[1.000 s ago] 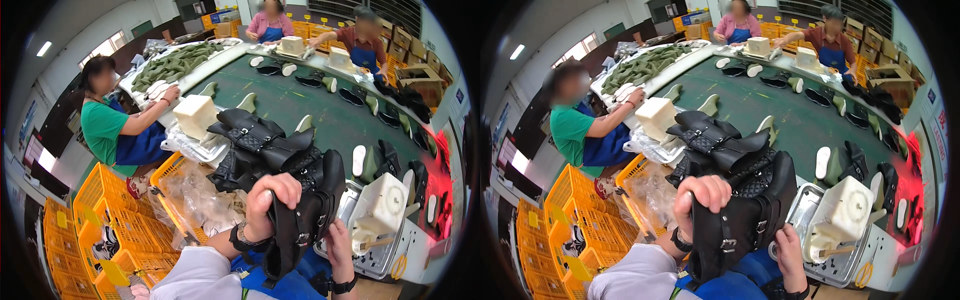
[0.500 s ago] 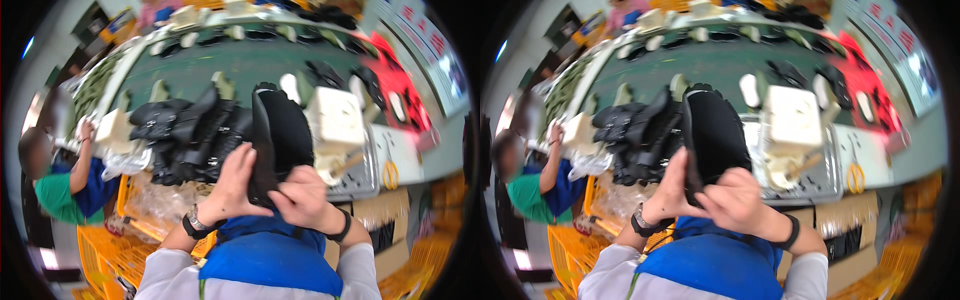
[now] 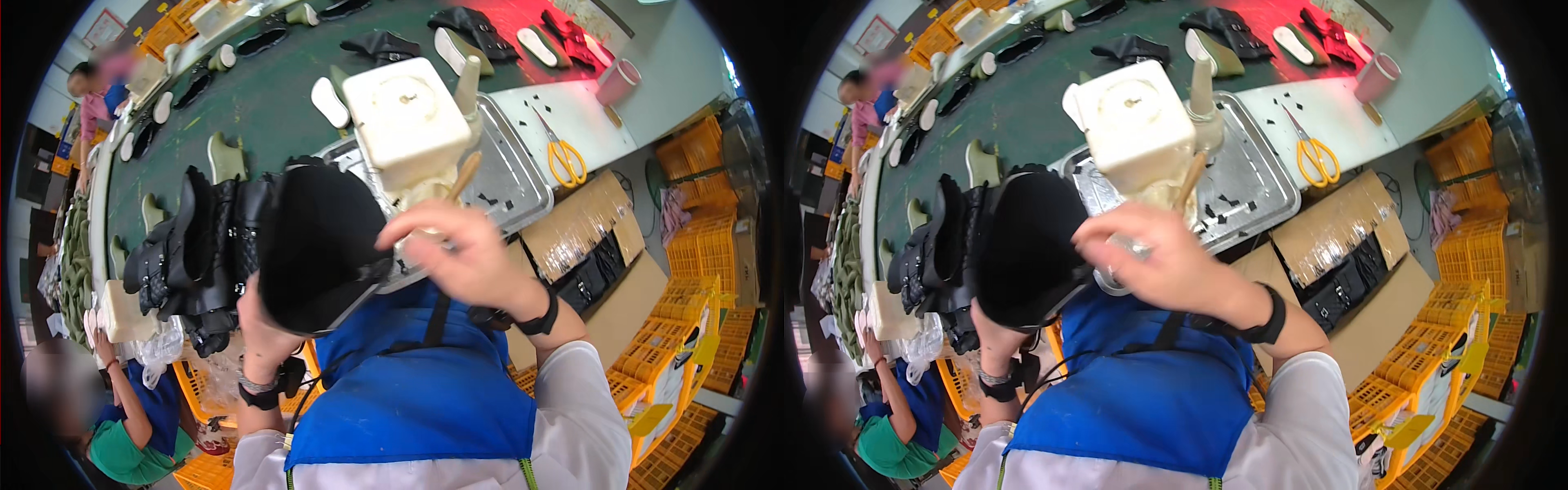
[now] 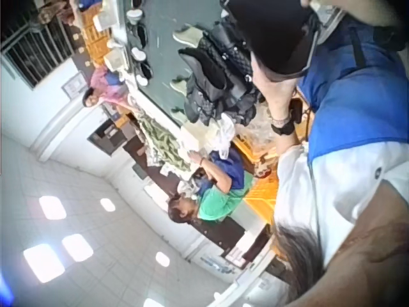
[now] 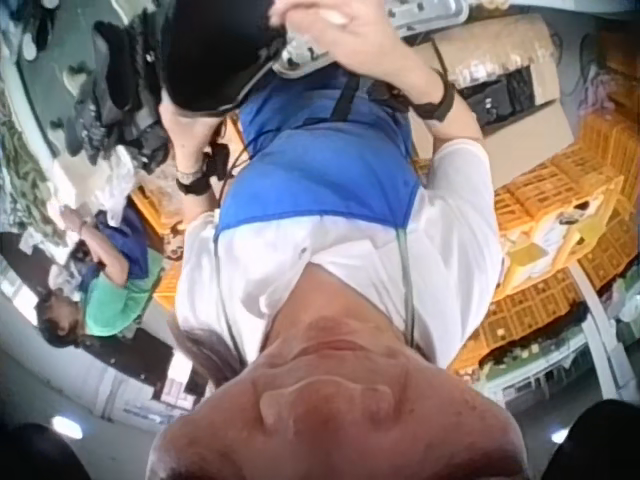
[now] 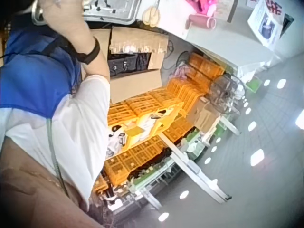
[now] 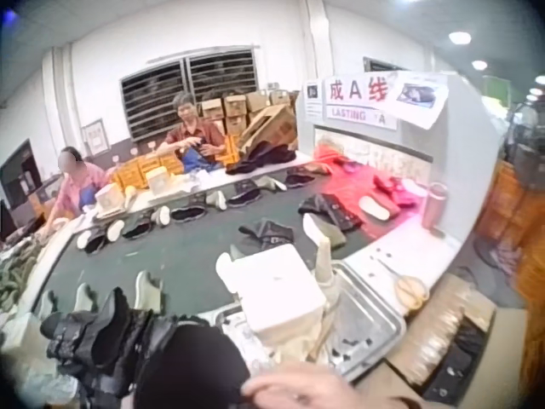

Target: The recorder prepares boot uppers by trimming excess material and applying adhesive to the base using a brush at a factory station.

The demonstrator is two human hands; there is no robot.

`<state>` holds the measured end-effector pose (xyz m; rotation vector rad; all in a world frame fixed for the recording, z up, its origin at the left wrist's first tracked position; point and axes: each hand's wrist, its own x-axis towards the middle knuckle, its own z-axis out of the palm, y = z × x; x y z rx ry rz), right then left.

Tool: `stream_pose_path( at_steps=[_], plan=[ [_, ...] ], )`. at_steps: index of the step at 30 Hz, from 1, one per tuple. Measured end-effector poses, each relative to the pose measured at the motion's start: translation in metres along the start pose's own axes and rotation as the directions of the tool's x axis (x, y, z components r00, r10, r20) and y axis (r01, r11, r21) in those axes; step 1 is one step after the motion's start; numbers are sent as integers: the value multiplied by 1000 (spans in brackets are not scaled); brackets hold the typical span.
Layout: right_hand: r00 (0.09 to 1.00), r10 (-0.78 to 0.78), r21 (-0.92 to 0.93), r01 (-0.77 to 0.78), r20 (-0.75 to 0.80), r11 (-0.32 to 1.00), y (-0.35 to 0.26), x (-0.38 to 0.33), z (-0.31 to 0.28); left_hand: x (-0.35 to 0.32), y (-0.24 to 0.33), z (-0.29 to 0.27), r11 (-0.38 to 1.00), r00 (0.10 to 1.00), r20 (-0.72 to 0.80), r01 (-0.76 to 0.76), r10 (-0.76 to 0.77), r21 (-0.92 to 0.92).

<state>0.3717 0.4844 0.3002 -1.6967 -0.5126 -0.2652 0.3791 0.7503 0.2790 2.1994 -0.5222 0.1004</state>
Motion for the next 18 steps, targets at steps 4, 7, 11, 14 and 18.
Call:
stream_pose_path(
  at_steps=[4,7,11,14,18],
  plan=[
    [856,411,147,-384,-314,911,25,-26,-64,-25,-30,-30,889,943,-34,298,-330,-347],
    [764,545,-34,-590,-344,806,72,-48,-83,-13,-36,-26,716,911,59,359,-408,-599],
    [780,578,-220,-624,-240,750,94,-37,-73,-22,-45,-35,652,934,238,356,-266,-669],
    [820,520,-212,-567,-240,796,112,-30,-57,-22,-62,-38,830,944,300,277,-140,-484],
    [834,422,-214,-512,-354,832,109,-27,-51,-14,-61,-40,747,833,476,502,-282,-436]
  ],
)
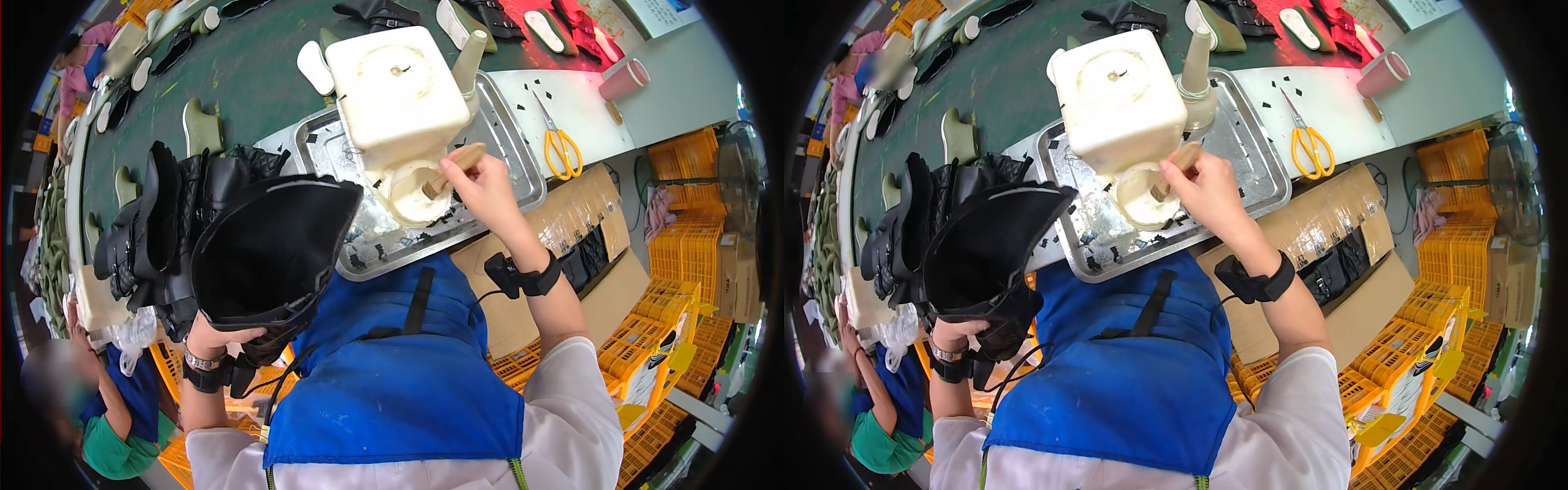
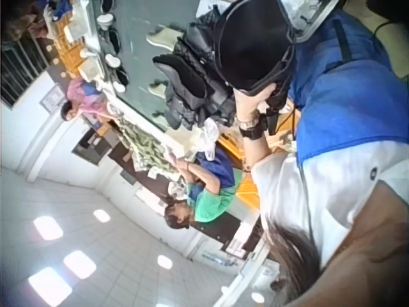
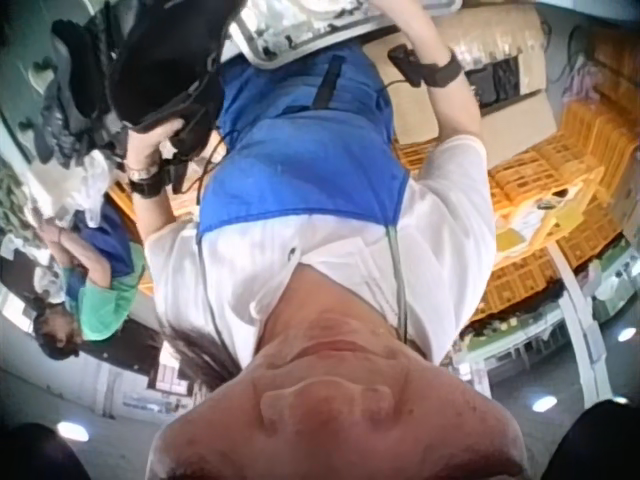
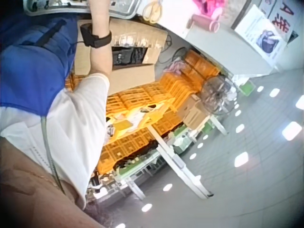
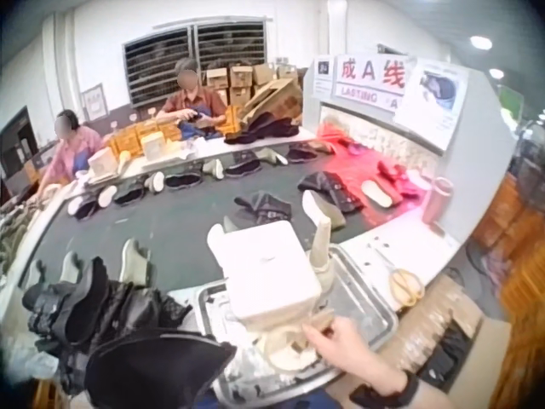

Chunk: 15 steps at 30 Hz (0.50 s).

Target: The recorder prepares boot uppers by trimming excess material and applying adhesive to the base using a brush at a factory station.

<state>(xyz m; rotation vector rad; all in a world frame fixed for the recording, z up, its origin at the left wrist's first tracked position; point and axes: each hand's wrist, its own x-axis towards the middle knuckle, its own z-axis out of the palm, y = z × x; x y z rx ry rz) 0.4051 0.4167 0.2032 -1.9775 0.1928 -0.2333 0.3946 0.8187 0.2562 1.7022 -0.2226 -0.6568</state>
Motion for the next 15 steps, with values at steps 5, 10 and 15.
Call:
stream_pose_path(
  at_steps=[5,10,15],
  plan=[
    [1000,17,4,-17,-4,1000,-19,-8,-10,9,6,10,960,967,137,236,-216,-153],
    [986,-119,-200,140,117,970,-30,-12,-12,27,0,25,912,941,291,265,-173,-314],
    [980,-142,-255,174,139,951,-39,-6,-30,34,-19,25,871,907,403,295,-126,-392]
  ],
)
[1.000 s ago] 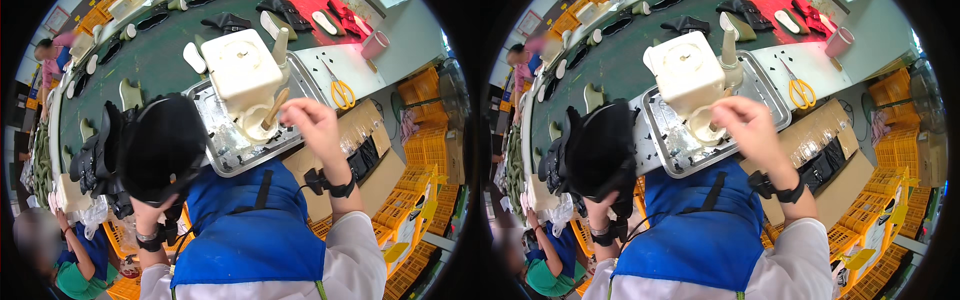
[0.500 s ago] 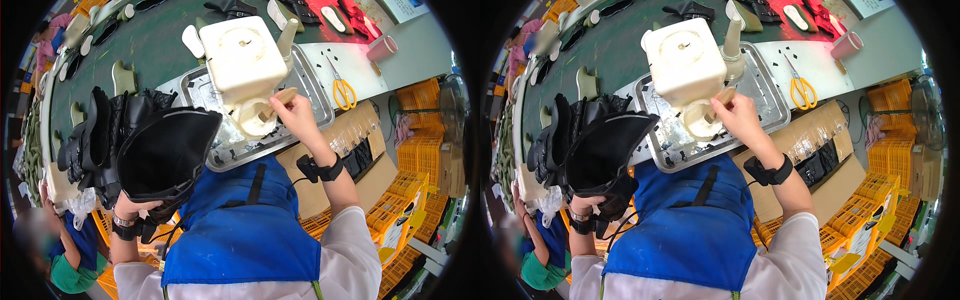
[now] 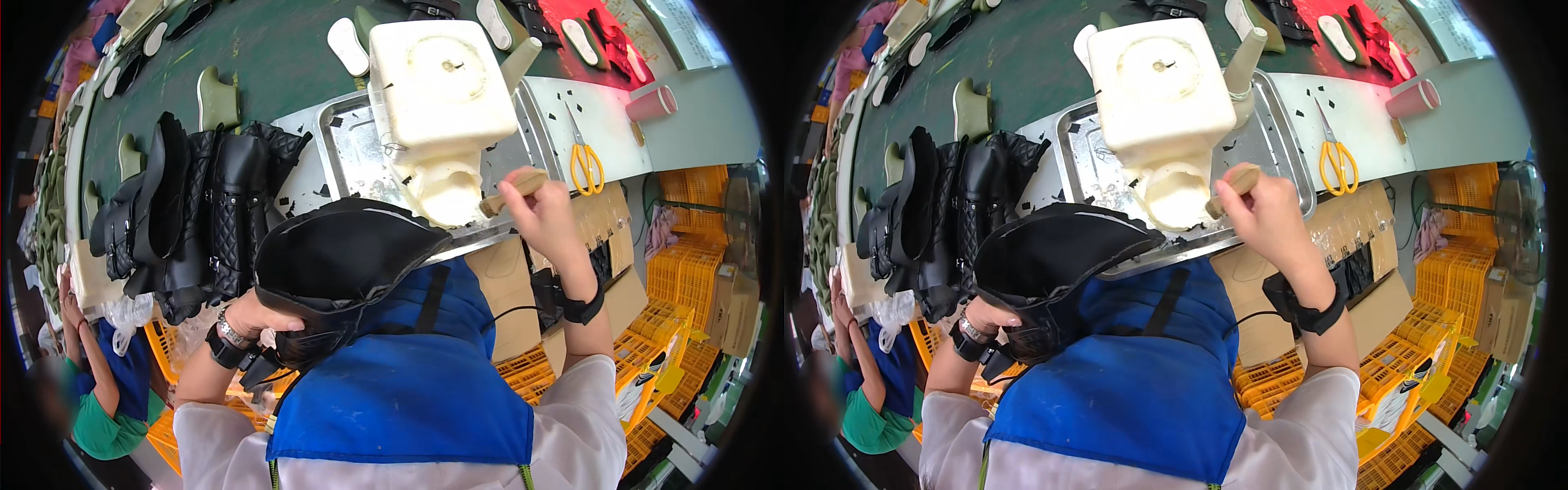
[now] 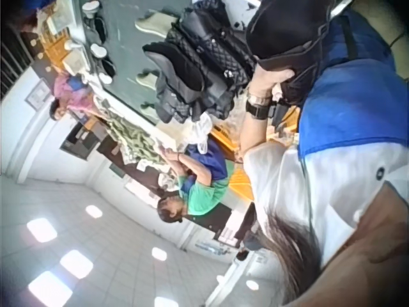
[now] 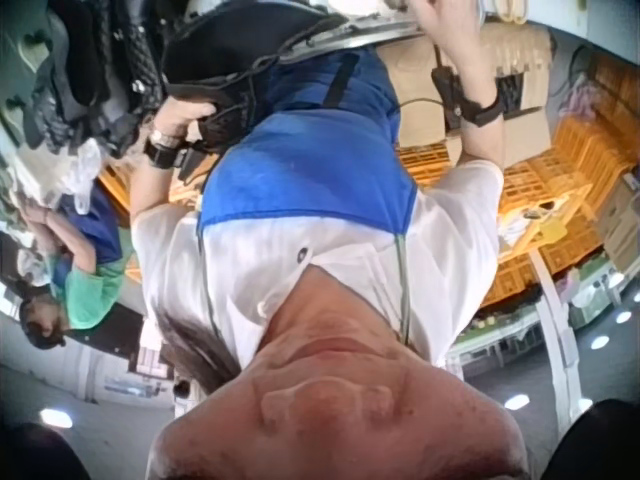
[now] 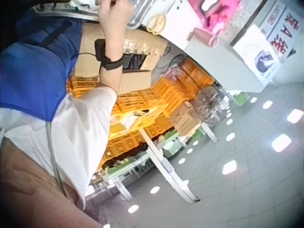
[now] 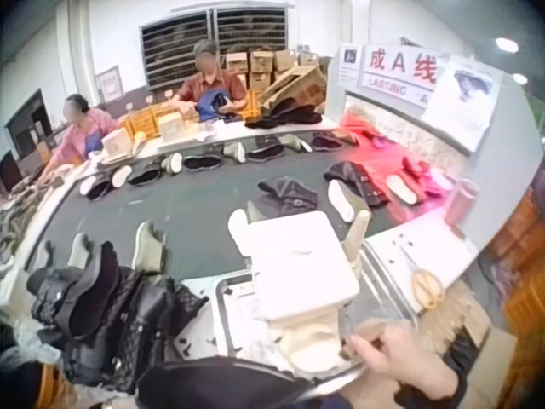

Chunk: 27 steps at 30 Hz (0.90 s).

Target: The recorder prepares boot uppers by trimming excess material and applying adhesive to the base using a brush at a factory station.

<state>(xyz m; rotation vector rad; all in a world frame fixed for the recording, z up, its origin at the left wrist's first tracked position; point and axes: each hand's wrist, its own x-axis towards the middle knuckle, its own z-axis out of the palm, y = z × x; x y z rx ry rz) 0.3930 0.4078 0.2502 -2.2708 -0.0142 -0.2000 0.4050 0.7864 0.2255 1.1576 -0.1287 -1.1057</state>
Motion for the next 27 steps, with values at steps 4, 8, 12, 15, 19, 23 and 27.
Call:
stream_pose_path(
  at_steps=[4,8,12,15,19,23,27],
  plan=[
    [978,206,330,-188,-19,925,0,7,-7,6,-1,-1,1000,999,40,-5,5,-10],
    [978,201,655,-185,52,733,-26,15,1,7,7,3,996,996,29,90,-89,-29],
    [955,-281,524,192,97,830,-59,22,14,6,7,3,988,994,26,105,-109,110],
    [822,-569,316,531,34,786,-58,27,23,6,6,4,959,999,46,9,-23,283],
    [868,-492,300,455,60,838,-51,17,16,6,2,4,860,992,91,-123,90,495],
    [891,-450,276,417,66,866,-45,6,12,5,-1,8,792,982,111,-189,153,581],
    [873,-485,203,468,42,860,-46,3,8,2,4,19,821,975,34,-202,219,534]
  ],
)
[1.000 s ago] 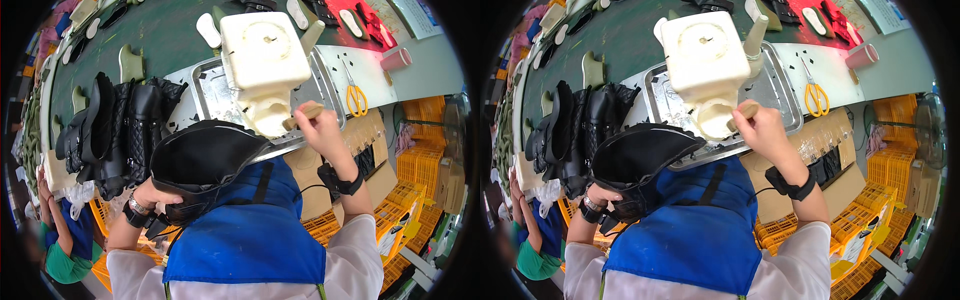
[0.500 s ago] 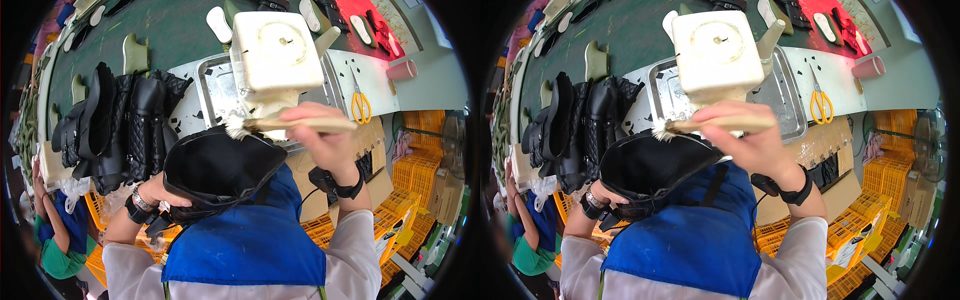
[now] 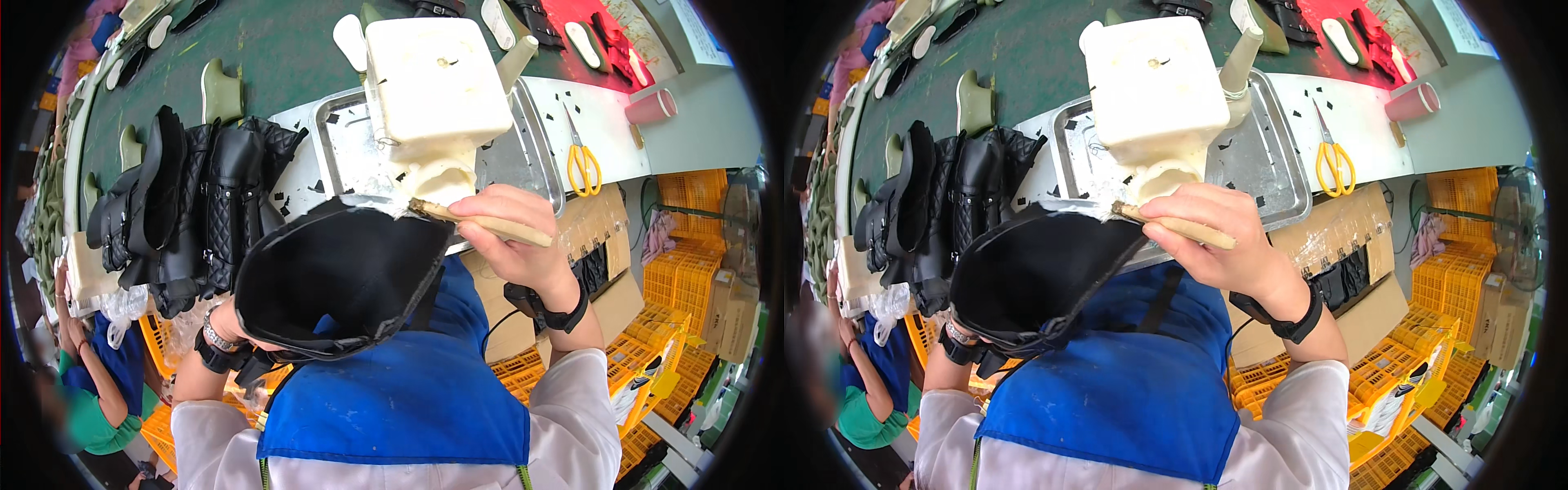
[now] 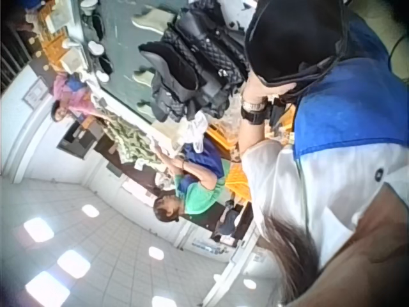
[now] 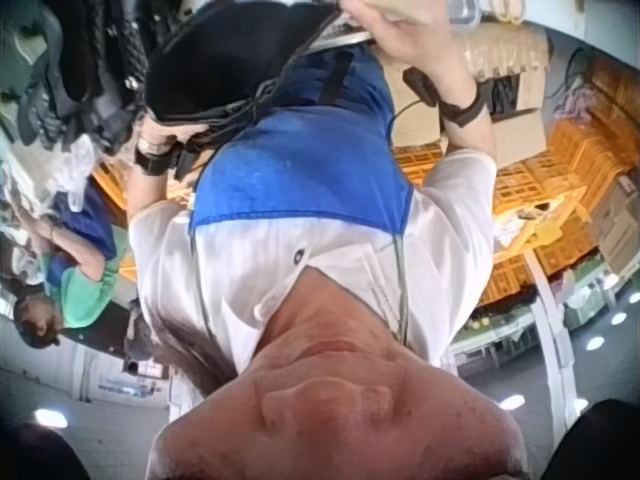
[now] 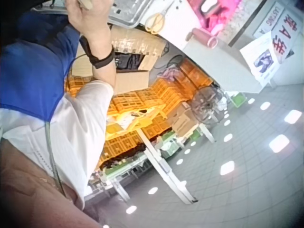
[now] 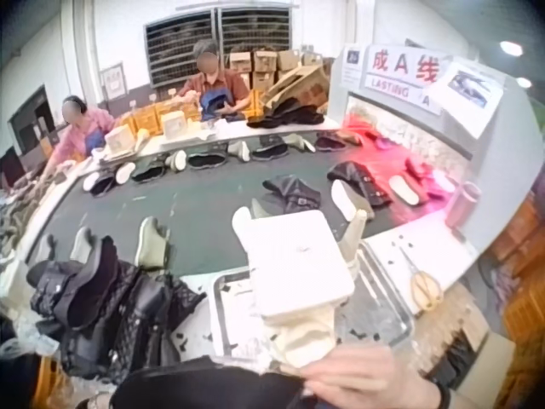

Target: The recorder prepares boot uppers by trimming excess material and applying adhesive to the base using a brush at a factory station.

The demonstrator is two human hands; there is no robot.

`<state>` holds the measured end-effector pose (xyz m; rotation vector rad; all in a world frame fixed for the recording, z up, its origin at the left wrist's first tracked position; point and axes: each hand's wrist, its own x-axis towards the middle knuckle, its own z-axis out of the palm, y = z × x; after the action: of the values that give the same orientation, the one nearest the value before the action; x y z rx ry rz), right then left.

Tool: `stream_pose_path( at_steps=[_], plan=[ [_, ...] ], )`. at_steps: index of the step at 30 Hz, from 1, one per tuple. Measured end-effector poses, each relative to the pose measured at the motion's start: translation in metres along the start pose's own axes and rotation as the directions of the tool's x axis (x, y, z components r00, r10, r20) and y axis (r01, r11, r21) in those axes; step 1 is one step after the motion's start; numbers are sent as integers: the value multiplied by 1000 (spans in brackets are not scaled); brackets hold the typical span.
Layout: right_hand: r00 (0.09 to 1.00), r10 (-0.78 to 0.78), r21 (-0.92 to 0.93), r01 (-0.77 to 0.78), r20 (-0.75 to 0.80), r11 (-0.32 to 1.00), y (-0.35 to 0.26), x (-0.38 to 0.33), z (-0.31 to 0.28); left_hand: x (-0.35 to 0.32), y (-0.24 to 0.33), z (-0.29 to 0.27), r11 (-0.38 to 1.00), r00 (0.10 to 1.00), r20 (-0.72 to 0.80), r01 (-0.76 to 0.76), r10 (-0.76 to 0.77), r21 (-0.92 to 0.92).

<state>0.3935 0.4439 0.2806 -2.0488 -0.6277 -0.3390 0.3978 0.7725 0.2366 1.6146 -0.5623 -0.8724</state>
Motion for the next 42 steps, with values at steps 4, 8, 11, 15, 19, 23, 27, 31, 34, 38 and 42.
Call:
stream_pose_path(
  at_steps=[4,8,11,15,19,23,27,31,34,38,42],
  plan=[
    [996,-82,-91,78,-41,993,-5,8,-3,1,18,5,999,996,-93,-14,10,-45],
    [995,-50,-86,43,-81,995,-9,19,-4,5,40,12,996,985,-172,-33,17,-87],
    [989,-52,-60,44,-136,997,-8,25,0,12,47,24,965,974,-147,-138,173,223],
    [978,18,-23,-24,-209,999,-9,30,0,16,35,37,816,896,-192,-254,401,520],
    [980,78,-38,-86,-185,996,-11,39,-5,17,31,52,810,823,-326,-248,466,532],
    [974,110,-23,-117,-197,993,-12,46,-12,18,26,54,769,782,-351,-243,516,591],
    [974,204,-60,-210,-94,976,-11,47,-22,22,28,54,747,781,-332,-243,529,619],
    [915,402,49,-401,-30,915,-14,47,-33,24,29,52,683,748,-355,-176,560,708],
    [878,441,265,-387,-185,883,-20,49,-41,28,30,49,614,698,-354,-155,623,774],
    [858,506,474,-409,-91,780,-23,41,-47,32,35,45,547,663,-346,-114,664,830],
    [837,536,397,-457,-110,796,-23,33,-34,32,35,46,634,658,-408,-137,632,761]
  ],
)
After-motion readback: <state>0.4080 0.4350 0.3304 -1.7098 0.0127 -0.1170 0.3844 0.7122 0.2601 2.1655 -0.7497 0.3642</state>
